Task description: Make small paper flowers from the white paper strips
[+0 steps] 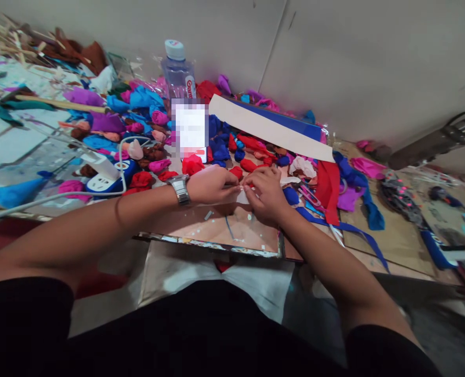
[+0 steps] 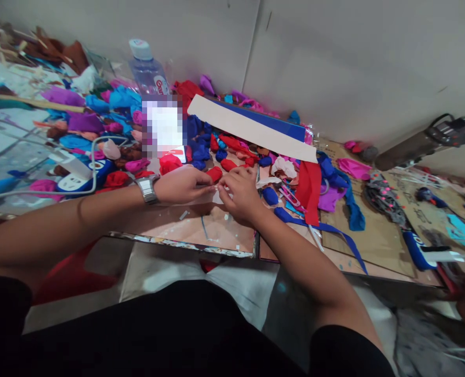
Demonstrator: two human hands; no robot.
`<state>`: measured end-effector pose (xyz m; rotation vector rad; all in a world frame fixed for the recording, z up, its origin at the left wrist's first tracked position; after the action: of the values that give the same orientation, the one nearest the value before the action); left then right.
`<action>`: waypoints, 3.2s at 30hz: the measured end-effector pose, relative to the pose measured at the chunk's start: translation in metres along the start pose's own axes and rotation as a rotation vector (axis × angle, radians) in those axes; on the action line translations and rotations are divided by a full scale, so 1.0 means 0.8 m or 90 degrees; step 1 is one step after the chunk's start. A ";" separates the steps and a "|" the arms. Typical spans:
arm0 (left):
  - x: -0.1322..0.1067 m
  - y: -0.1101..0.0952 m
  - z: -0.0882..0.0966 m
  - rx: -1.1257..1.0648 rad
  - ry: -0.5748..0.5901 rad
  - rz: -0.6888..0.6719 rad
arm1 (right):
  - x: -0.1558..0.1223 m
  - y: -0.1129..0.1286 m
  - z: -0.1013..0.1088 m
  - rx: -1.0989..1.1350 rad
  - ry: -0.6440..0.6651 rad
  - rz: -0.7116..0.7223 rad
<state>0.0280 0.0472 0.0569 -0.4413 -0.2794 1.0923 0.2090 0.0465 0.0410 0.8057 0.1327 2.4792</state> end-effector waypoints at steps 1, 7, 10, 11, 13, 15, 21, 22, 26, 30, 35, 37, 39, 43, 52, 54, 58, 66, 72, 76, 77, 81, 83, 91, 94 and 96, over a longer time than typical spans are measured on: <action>0.000 0.001 0.000 -0.001 0.000 0.003 | 0.000 0.000 0.000 0.002 0.001 0.002; 0.005 0.009 -0.001 -0.016 -0.008 0.001 | -0.002 -0.002 -0.001 -0.017 -0.020 -0.006; 0.005 0.011 -0.002 -0.029 -0.004 0.005 | -0.003 -0.004 -0.003 -0.029 -0.014 -0.009; 0.005 0.011 -0.002 -0.035 -0.005 0.008 | -0.003 -0.005 -0.003 -0.033 -0.010 -0.010; 0.005 0.011 -0.002 -0.046 -0.005 0.015 | -0.003 -0.005 -0.003 -0.038 -0.008 -0.013; 0.006 0.012 -0.003 -0.055 -0.002 0.020 | -0.003 -0.006 -0.001 -0.038 -0.013 -0.014; 0.007 0.013 -0.003 -0.045 0.012 0.035 | -0.003 -0.002 0.002 -0.008 -0.002 -0.004; 0.007 0.012 -0.004 -0.042 0.018 0.032 | -0.002 -0.001 0.002 -0.007 0.001 0.000; 0.006 0.011 -0.004 -0.052 0.052 0.011 | -0.002 0.002 0.004 -0.013 -0.006 0.008; 0.005 0.012 -0.004 -0.077 0.080 0.010 | -0.001 0.002 0.005 -0.009 -0.014 0.013; 0.008 0.017 -0.006 -0.108 0.106 0.018 | -0.002 0.002 0.003 -0.002 -0.009 0.039; 0.010 0.020 -0.009 -0.118 0.125 0.026 | -0.003 0.003 0.003 -0.005 -0.006 0.044; 0.011 0.024 -0.011 -0.143 0.147 0.039 | -0.003 0.003 0.003 -0.003 -0.007 0.050; 0.012 0.029 -0.012 -0.227 0.183 0.076 | -0.003 0.004 0.004 0.011 0.008 0.053; 0.011 0.025 -0.008 -0.266 0.192 0.074 | -0.003 0.000 0.002 0.018 0.008 0.056; 0.012 0.026 -0.008 -0.252 0.170 0.071 | -0.003 0.001 0.004 0.010 -0.005 0.056; 0.013 0.026 -0.010 -0.206 0.131 0.055 | -0.002 0.003 0.006 -0.018 -0.019 0.047; 0.002 0.007 -0.003 -0.046 0.005 0.001 | 0.000 0.004 0.004 -0.025 -0.012 0.011; -0.004 -0.003 -0.010 0.133 -0.068 -0.030 | -0.001 -0.001 -0.001 -0.019 0.000 -0.005; -0.003 -0.002 -0.012 0.133 -0.074 -0.051 | -0.001 -0.001 -0.005 -0.035 0.030 -0.007; -0.003 -0.003 -0.012 0.134 -0.073 -0.053 | -0.001 0.000 -0.006 -0.043 0.041 -0.005; -0.002 -0.005 -0.011 0.145 -0.066 -0.041 | 0.000 0.001 -0.005 -0.055 0.051 -0.004; -0.002 -0.005 -0.010 0.155 -0.059 -0.028 | 0.000 0.000 -0.003 -0.044 0.035 -0.011; 0.002 0.004 -0.016 0.167 -0.071 -0.038 | -0.001 0.000 0.000 -0.041 0.020 -0.002; 0.001 0.005 -0.017 0.156 -0.081 -0.054 | -0.001 0.000 0.000 -0.043 0.021 -0.005; 0.000 0.005 -0.016 0.160 -0.082 -0.054 | -0.001 0.001 0.000 -0.043 0.019 -0.008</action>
<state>0.0305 0.0463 0.0437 -0.1343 -0.2677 1.0580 0.2091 0.0455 0.0406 0.7381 0.0646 2.4713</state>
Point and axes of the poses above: each hand's wrist, its own x-axis towards the middle knuckle, its own z-axis out of the back of the hand, y = z × x, the point moved 4 cm from there along x, towards the middle knuckle, and after that the axes turned 11 degrees about z, right-handed, at the moved point
